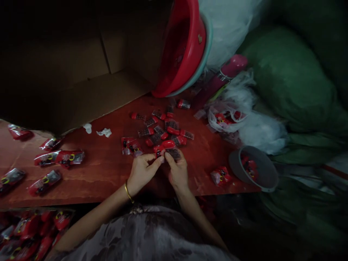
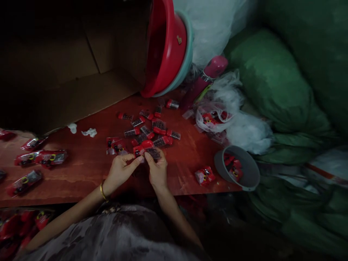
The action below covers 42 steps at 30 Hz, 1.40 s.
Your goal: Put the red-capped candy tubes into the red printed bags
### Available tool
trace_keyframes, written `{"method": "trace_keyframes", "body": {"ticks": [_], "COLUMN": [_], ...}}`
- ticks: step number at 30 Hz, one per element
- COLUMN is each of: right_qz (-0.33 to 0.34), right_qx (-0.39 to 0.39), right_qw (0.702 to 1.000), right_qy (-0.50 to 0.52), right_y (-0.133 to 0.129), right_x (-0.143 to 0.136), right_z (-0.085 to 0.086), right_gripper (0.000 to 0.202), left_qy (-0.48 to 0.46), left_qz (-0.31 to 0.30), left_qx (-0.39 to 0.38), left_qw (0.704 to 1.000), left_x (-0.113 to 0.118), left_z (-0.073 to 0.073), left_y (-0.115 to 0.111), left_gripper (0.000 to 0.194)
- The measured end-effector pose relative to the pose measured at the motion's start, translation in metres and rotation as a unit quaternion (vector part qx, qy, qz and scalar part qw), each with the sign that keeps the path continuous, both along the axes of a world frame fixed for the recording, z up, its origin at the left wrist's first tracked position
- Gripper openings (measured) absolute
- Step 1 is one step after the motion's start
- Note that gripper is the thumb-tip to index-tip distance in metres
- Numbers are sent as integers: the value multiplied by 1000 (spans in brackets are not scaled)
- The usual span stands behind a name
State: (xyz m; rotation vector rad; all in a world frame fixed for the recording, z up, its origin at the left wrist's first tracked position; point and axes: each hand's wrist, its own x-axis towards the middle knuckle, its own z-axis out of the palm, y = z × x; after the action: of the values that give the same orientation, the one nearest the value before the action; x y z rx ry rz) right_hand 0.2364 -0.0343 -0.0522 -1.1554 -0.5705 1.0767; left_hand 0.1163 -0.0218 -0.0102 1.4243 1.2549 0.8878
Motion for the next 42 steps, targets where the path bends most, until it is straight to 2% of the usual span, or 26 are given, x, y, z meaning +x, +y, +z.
{"method": "trace_keyframes", "body": {"ticks": [4, 8, 12, 15, 18, 21, 23, 24, 27, 29, 31, 37, 42], "right_qz": [-40, -4, 16, 23, 29, 54, 90, 108, 136, 144, 151, 144, 133], "right_qx": [22, 20, 3, 15, 42, 94, 140, 165, 237, 271, 291, 294, 292], "right_qw": [999, 1000, 999, 999, 999, 991, 969, 948, 855, 803, 770, 715, 693], "right_qy": [-1, 12, 47, 35, 6, -73, -180, -249, -441, -511, -547, -618, -646], "right_y": [1, 0, -3, -6, -15, -30, -40, -43, -47, -45, -40, -33, -33], "right_x": [-3, -4, 1, 8, 17, 29, 38, 42, 51, 54, 55, 56, 53], "right_z": [1, 0, 2, 4, -1, -8, -10, -10, -4, 1, 5, 9, 9], "right_gripper": [32, 29, 28, 32, 30, 24, 32, 36, 42, 46, 49, 47, 55], "left_qy": [-96, -183, -257, -288, -299, -303, -305, -304, -302, -298, -293, -279, -269], "left_qz": [33, 78, 135, 146, 142, 142, 142, 141, 140, 137, 127, 113, 119], "left_qx": [-32, -113, -230, -307, -329, -330, -330, -331, -332, -331, -329, -327, -318], "left_qw": [994, 974, 929, 895, 884, 882, 882, 882, 883, 885, 889, 896, 901], "left_x": [0, -2, -8, -12, -15, -18, -19, -20, -20, -20, -20, -23, -22], "left_z": [3, 7, 10, 9, 8, 7, 6, 6, 6, 7, 8, 11, 12], "left_y": [6, 14, 20, 24, 26, 28, 28, 29, 29, 29, 28, 27, 26], "left_gripper": [21, 23, 36, 41, 40, 38, 37, 37, 35, 35, 35, 34, 41]}}
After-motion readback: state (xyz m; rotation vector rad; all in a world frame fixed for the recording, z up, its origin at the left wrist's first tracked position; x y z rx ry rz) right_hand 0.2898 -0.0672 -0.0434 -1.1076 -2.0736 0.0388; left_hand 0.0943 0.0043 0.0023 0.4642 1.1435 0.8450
